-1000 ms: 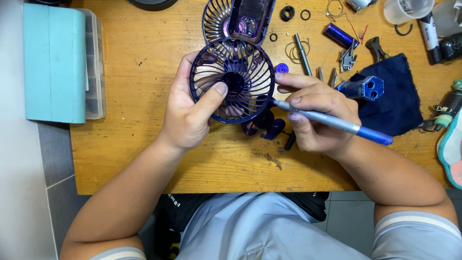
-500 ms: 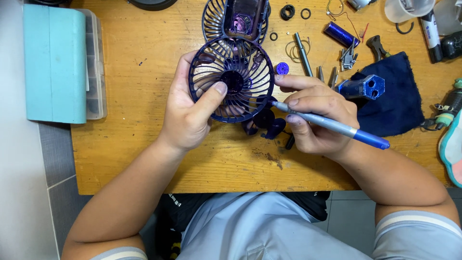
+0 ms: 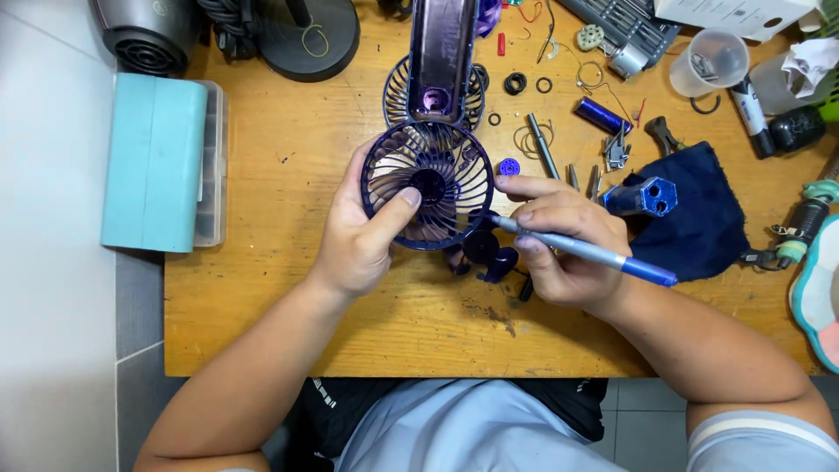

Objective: Marking and manipulating components of a small handheld fan for repair

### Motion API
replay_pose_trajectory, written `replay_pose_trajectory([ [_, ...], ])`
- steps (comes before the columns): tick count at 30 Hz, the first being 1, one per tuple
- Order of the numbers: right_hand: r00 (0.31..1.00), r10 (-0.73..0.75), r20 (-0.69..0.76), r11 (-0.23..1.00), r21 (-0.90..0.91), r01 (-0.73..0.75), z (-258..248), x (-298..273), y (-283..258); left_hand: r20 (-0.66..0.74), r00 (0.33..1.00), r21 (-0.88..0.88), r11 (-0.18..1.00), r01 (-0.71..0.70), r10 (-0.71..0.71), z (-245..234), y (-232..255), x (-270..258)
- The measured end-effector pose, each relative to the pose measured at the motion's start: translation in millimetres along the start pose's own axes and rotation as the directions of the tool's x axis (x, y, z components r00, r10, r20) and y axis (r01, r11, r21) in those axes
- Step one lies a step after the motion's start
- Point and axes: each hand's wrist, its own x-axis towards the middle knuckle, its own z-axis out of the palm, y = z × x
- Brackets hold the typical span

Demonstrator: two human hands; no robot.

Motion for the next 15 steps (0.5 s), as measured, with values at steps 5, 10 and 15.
replay_pose_trajectory([
  [5,0.999,0.044,-0.022,0.997,0.060,-0.043,-1.0,-5.2,1.6,-0.009,1.000,-0.017,1.000,0.020,-0.020,-5.6,-10.3,2.0],
  [10,0.999,0.035,-0.031,0.998,0.049,-0.033,-2.4,-0.8,4.8,-0.011,1.000,-0.039,0.999,0.018,-0.018,-0.4,-5.0,4.3],
  [15,1.000,0.028,-0.003,0.999,0.037,-0.028,-2.8,-3.2,3.0,-0.022,0.999,-0.038,0.999,0.036,-0.036,-2.1,-4.6,2.0],
])
